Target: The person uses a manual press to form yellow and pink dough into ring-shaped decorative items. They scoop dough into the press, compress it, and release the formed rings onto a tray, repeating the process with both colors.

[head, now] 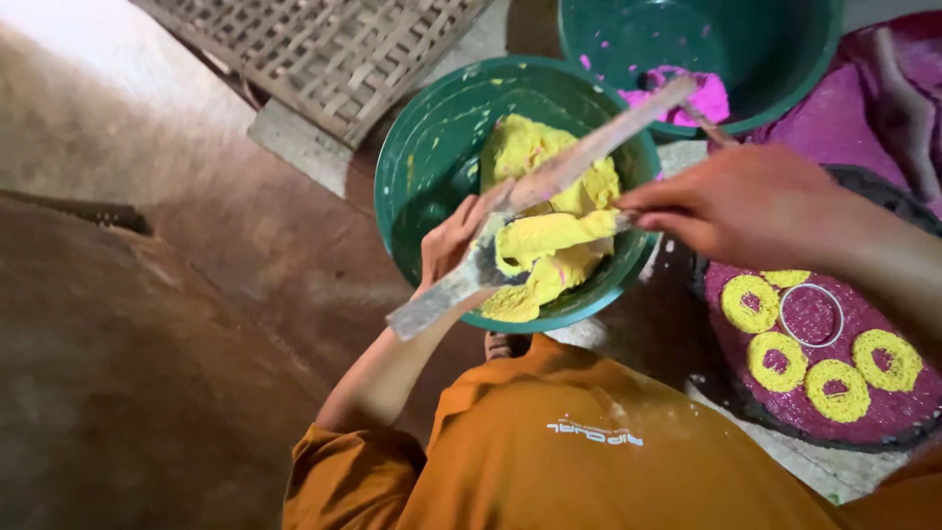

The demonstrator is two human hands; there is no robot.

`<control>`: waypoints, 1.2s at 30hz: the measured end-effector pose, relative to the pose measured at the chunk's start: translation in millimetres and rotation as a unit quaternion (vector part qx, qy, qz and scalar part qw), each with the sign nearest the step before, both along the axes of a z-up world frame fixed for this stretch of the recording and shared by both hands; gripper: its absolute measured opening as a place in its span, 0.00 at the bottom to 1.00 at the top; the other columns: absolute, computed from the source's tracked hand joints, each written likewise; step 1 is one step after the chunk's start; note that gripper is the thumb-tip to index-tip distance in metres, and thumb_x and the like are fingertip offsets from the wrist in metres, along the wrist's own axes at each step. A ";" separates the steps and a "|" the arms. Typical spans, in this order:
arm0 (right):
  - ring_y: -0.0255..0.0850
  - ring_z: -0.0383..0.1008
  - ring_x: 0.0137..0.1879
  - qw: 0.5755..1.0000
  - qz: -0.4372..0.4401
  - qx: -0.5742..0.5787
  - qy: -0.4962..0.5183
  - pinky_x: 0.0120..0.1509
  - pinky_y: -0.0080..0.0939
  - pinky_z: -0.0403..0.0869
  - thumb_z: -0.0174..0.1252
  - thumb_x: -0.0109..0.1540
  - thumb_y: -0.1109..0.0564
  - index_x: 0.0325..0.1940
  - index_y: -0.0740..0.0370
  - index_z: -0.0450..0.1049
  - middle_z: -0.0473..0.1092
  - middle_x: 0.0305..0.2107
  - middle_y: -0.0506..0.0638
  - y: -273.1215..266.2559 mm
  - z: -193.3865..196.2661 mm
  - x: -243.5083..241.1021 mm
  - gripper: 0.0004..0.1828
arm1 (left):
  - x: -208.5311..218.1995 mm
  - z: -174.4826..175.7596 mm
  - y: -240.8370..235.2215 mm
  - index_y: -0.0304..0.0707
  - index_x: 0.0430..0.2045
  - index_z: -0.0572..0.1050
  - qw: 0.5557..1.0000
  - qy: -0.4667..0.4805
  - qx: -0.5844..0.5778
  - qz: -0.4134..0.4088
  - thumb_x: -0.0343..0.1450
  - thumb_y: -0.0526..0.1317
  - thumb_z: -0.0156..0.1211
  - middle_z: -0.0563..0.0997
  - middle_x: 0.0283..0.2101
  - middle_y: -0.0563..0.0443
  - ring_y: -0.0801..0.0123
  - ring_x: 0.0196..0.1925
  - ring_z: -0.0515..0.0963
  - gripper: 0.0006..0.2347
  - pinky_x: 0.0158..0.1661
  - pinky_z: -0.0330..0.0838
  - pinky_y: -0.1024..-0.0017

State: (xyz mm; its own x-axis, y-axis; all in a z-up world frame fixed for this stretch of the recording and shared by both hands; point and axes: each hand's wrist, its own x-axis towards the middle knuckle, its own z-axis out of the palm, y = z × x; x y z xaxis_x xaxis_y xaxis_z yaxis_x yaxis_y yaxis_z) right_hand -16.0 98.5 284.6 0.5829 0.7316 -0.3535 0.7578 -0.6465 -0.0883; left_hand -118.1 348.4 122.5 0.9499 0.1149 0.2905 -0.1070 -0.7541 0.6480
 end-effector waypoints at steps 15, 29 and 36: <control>0.44 0.78 0.35 0.969 0.131 -0.083 -0.194 0.32 0.43 0.77 0.52 0.58 0.59 0.46 0.56 0.72 0.71 0.34 0.49 12.7 34.0 -64.7 0.13 | 0.7 -29.8 19.9 0.39 0.58 0.72 0.993 -0.079 0.090 0.002 0.63 0.47 0.70 0.78 0.59 0.46 0.57 0.56 0.80 0.28 0.53 0.75 0.64; 0.47 0.80 0.37 0.983 0.047 -0.006 -0.176 0.35 0.47 0.78 0.54 0.60 0.60 0.58 0.57 0.72 0.75 0.36 0.51 11.9 8.9 -65.0 0.21 | -0.8 -22.1 30.1 0.44 0.61 0.73 0.995 -0.087 -0.042 0.033 0.68 0.37 0.68 0.79 0.61 0.47 0.57 0.61 0.80 0.24 0.59 0.75 0.68; 0.54 0.81 0.46 0.929 -0.082 0.360 0.025 0.51 0.50 0.79 0.54 0.65 0.61 0.69 0.53 0.69 0.76 0.49 0.60 56.8 -99.1 -46.1 0.26 | 23.2 -25.1 13.7 0.33 0.58 0.73 0.970 -0.200 0.027 0.132 0.67 0.40 0.68 0.74 0.66 0.46 0.58 0.62 0.78 0.24 0.57 0.74 0.70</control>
